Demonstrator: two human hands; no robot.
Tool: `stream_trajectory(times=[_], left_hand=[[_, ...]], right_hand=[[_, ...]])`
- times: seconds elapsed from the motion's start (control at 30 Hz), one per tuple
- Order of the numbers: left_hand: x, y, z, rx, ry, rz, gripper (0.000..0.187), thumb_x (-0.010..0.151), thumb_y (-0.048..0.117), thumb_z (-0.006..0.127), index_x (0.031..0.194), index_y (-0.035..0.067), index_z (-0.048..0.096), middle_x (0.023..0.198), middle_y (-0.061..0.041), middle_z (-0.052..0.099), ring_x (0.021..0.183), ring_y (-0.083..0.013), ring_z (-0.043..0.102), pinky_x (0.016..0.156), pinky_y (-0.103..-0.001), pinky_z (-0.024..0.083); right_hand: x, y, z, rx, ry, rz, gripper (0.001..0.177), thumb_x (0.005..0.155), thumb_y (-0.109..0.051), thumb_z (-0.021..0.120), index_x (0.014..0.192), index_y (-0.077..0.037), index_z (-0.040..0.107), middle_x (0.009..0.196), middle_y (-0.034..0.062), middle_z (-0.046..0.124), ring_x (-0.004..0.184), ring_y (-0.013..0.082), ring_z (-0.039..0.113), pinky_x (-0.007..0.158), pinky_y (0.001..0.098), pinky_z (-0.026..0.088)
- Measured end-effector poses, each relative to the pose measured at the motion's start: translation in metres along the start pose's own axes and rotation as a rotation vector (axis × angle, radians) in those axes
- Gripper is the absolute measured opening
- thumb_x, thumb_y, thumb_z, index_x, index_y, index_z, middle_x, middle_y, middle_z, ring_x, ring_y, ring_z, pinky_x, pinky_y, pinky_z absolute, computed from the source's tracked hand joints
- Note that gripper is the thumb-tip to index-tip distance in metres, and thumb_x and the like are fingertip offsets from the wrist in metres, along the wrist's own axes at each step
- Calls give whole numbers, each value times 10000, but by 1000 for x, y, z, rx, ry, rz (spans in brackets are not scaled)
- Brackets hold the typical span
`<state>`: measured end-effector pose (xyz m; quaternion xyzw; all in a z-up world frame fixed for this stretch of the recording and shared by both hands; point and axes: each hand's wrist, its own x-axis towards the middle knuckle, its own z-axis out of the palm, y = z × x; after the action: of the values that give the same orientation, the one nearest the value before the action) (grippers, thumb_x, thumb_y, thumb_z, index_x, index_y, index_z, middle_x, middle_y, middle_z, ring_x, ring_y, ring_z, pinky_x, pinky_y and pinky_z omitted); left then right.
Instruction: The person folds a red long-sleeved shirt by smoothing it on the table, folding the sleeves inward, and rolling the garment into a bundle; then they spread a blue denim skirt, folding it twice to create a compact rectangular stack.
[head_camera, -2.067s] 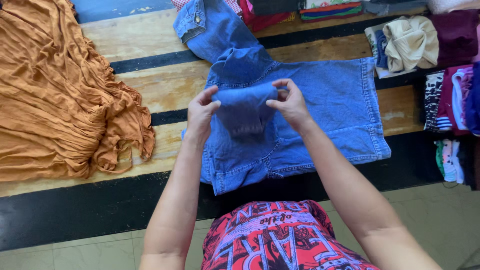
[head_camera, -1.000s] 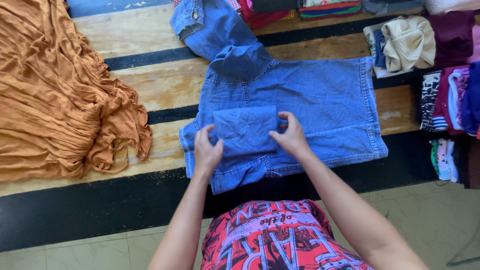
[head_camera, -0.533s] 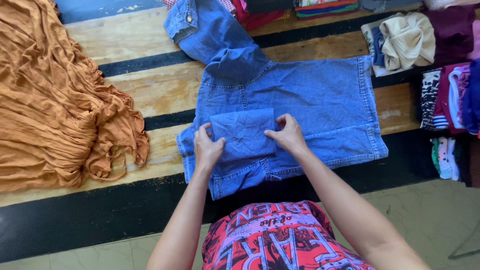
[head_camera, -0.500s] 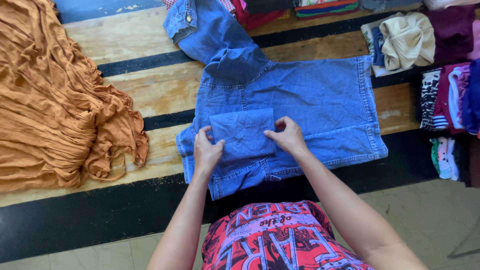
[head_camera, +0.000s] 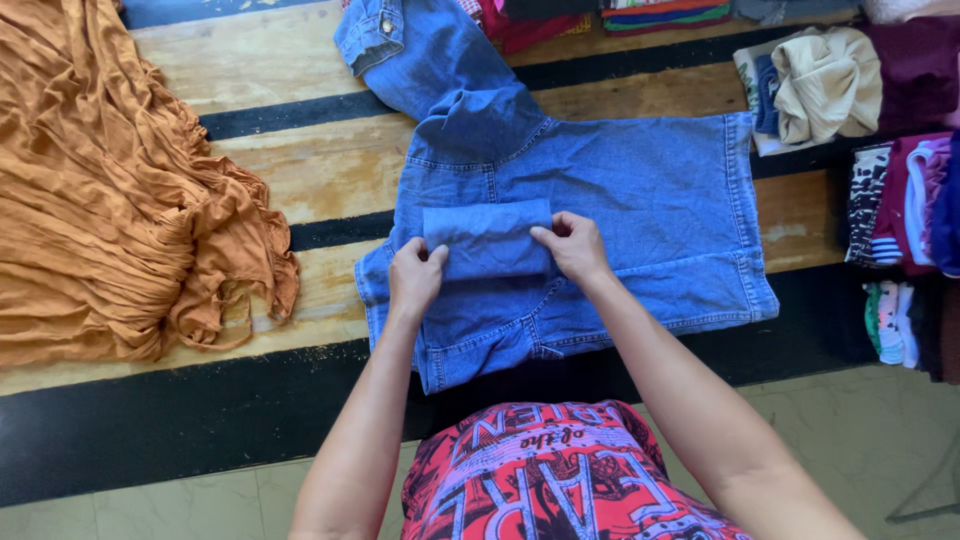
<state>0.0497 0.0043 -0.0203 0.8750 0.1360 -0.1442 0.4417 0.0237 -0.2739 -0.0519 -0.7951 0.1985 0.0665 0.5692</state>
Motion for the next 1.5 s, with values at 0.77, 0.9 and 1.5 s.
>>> stream_trajectory(times=[0.77,0.9,1.5], left_hand=[[64,-9,5,-298,-317,-220,537,754,28,819,1256,57,631,907,-99,669,707,-181,586,584,-344,473],[12,-10,-6,-382,-275,-75,325,803,-35,646,1118,41,665,913,-78,730,749,-157,716,625,-306,603],[-133,-14,0,-12,175,593,215,833,-32,589,1010,47,681,1191,-158,682,1194,-338,619,1062,-444,472]], right_hand=[[52,-1,-4,42,-297,333,404,731,-33,813,1118,14,710,829,55,680,651,135,621,528,276,496],[-3,-14,-7,53,-207,176,428,702,45,718,1100,-100,655,832,18,682,669,163,646,559,317,514],[-142,3,-30,-413,-14,-634,239,795,37,586,959,-83,712,1316,74,678,1240,306,618,1102,410,470]])
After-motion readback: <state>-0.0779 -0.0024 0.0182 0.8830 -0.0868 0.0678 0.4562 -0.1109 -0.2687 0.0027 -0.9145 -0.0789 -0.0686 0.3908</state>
